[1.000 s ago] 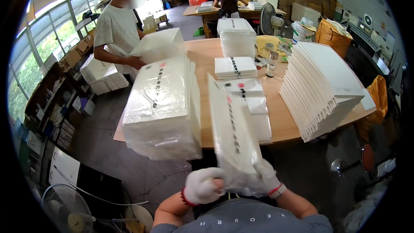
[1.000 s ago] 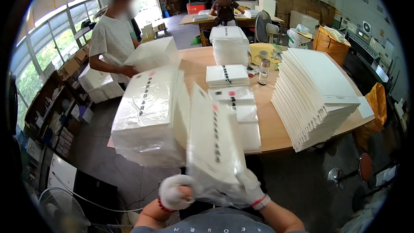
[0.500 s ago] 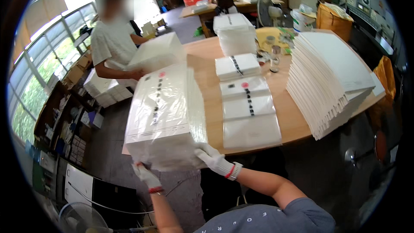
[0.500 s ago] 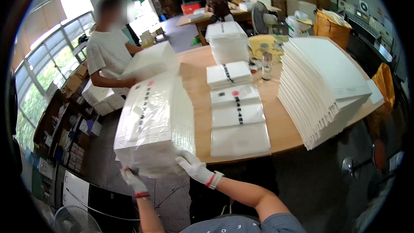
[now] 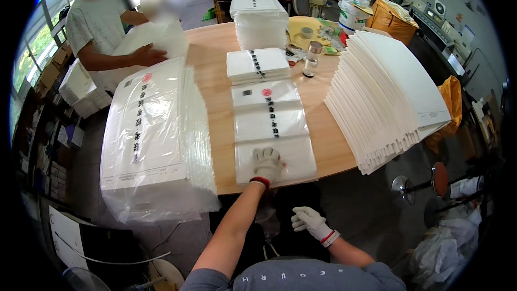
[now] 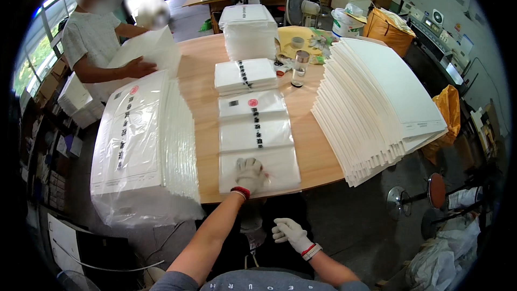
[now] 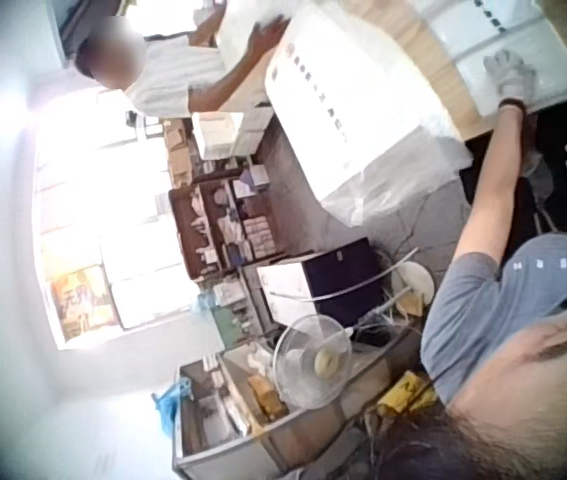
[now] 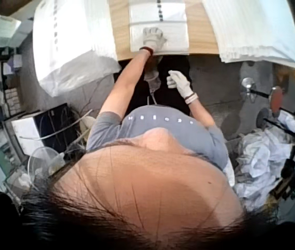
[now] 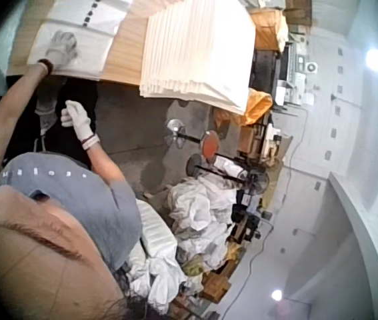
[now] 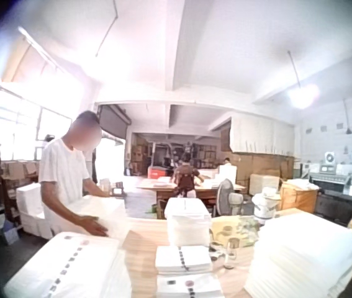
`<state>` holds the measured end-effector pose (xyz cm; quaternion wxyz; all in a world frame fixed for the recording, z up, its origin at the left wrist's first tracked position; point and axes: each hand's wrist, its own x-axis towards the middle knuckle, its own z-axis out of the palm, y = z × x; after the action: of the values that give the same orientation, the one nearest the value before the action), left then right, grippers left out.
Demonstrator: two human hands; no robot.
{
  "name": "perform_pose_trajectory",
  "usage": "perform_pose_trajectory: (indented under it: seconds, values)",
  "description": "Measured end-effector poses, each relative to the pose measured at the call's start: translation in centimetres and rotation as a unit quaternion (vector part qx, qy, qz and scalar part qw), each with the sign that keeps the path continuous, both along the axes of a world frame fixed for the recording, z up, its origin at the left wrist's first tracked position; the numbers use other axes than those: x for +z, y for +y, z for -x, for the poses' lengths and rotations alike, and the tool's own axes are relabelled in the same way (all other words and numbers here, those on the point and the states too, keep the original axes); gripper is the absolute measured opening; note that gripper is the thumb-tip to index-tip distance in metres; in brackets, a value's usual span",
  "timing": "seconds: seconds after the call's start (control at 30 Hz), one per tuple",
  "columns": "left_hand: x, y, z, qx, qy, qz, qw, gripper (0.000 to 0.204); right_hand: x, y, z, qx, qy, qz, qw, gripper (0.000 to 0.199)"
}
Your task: The person repeatedly picks up white paper documents from a stack on a table, places them into clear plastic sleeves, and stacks the sealed sleeves on the table. The person wears white gloves and works in a room with other people in the background.
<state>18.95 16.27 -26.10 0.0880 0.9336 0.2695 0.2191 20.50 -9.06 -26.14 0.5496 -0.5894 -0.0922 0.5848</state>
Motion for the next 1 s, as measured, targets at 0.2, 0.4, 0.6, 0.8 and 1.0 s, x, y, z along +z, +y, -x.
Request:
perform_pose_trajectory:
  seconds: [0.2,0.4,0.6,0.8,1.0]
  values:
    - [2.4,3.5,-2.2,-0.048,0.042,0.399,0.915,0.019,-0.1,4.3,-4.1,0.013,0.010,-0.045,0.999,0.036]
    - [0.3,3.5,-0.8,-0.122,-0.038,0.211,0.969,0.016,-1.4,16.4,-7.8,-0.099,-0.136,-0.163,0.972,0.047]
    - [4.9,8.0,-0.5,0.060,-0.274,0.578,0.766,0.009,-0.9,10.7,-11.8,0.027,-0.709,0.094,0.698,0.047]
    - [9.3,3.2,-2.6,-0.054,-0.243,0.597,0.762,0.010,5.5,17.7,-5.5,-0.125,-0.642,-0.247,0.715,0.022]
    - [14.4,1.7,-0.1,-0.047,-0.121,0.369,0.920,0.033,-4.8,21.1,-7.1,0.160,-0.741,-0.044,0.651,0.028]
